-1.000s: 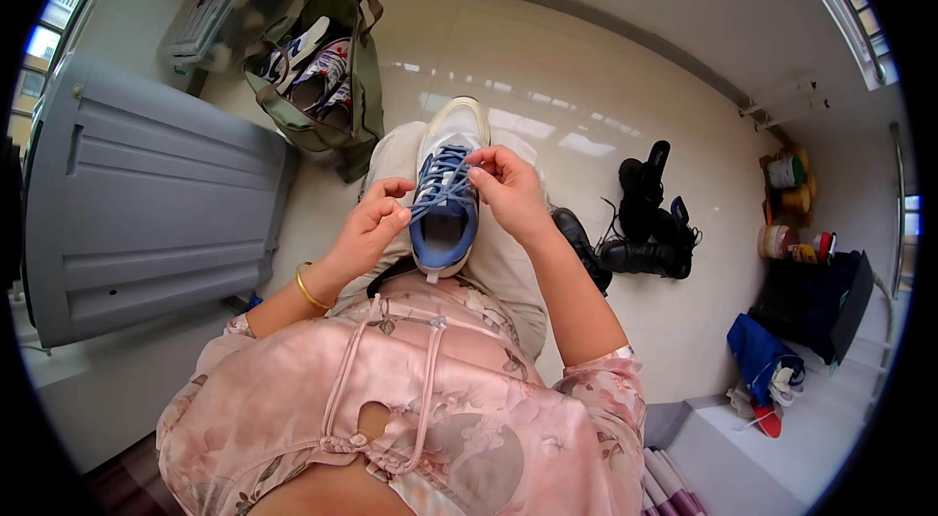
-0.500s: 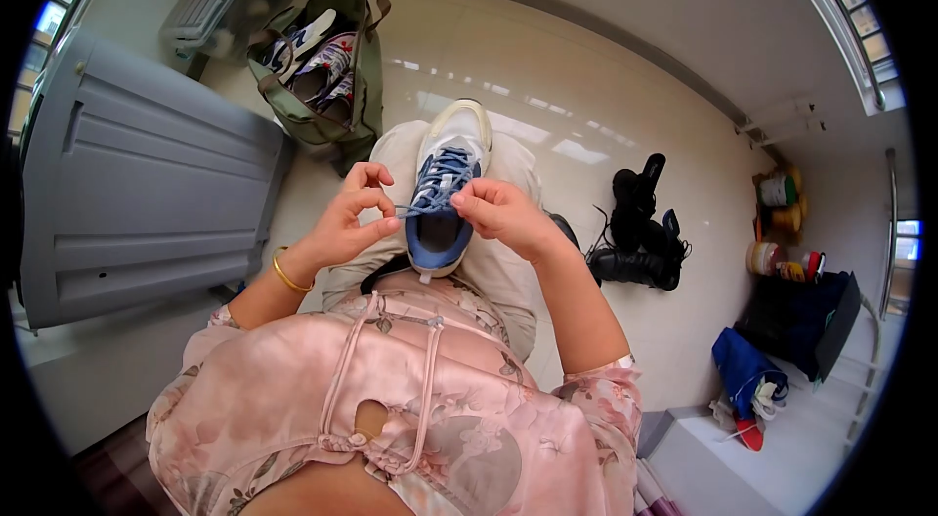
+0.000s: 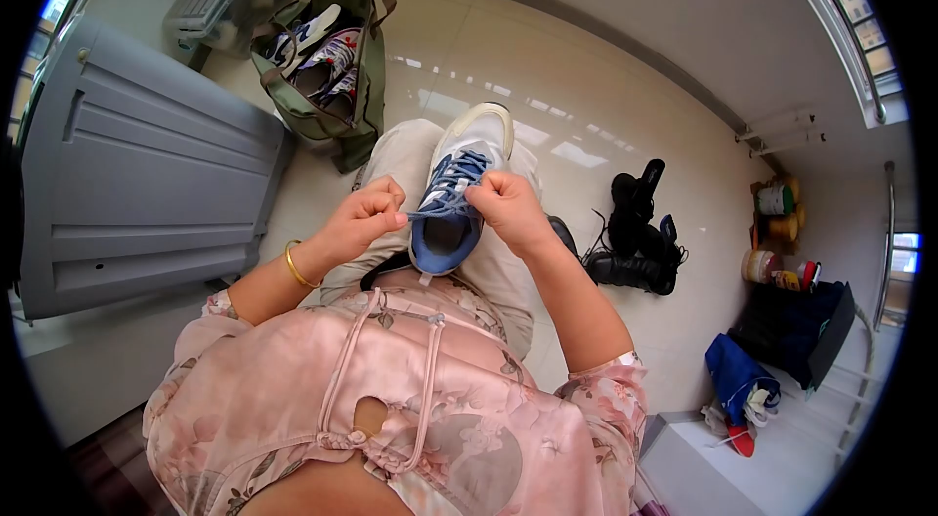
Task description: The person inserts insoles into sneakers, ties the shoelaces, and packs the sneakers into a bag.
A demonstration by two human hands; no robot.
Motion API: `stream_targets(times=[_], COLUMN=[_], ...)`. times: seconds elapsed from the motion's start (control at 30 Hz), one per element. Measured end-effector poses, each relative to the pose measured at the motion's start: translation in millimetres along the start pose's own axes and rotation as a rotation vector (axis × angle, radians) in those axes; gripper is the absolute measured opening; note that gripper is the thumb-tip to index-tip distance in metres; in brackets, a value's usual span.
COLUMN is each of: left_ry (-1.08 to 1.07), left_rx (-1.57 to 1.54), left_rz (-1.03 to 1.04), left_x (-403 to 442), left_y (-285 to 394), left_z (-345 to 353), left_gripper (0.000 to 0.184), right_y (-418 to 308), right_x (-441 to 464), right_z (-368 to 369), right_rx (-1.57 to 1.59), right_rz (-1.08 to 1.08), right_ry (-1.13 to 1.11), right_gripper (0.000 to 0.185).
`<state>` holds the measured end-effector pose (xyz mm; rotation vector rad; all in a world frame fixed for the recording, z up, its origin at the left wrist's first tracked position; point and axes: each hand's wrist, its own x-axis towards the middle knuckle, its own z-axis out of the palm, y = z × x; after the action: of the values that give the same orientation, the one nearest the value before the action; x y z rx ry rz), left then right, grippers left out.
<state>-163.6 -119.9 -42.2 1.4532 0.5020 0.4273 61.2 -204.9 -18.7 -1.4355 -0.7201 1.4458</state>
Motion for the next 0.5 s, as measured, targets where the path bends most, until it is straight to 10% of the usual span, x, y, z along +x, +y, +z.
stream_targets(times=[0.33,0.5], left_ry=[0.113,0.237], left_rx=[-0.070,0.602], left_rz=[-0.107,0.208], left_x=[-2.0,24.1], left_y=[-19.8,6.0], left_z=[-10.6,16.7], left_gripper=[0.022,0.018], right_y=[13.2,3.8], right_x=[2.5,-1.8], right_z=[8.2,23.9], right_rx=[-0.305,-0.459], right_rz=[-0.231,-0.319], right_ry=[0.061,0.012], right_gripper=[0.037,0.036])
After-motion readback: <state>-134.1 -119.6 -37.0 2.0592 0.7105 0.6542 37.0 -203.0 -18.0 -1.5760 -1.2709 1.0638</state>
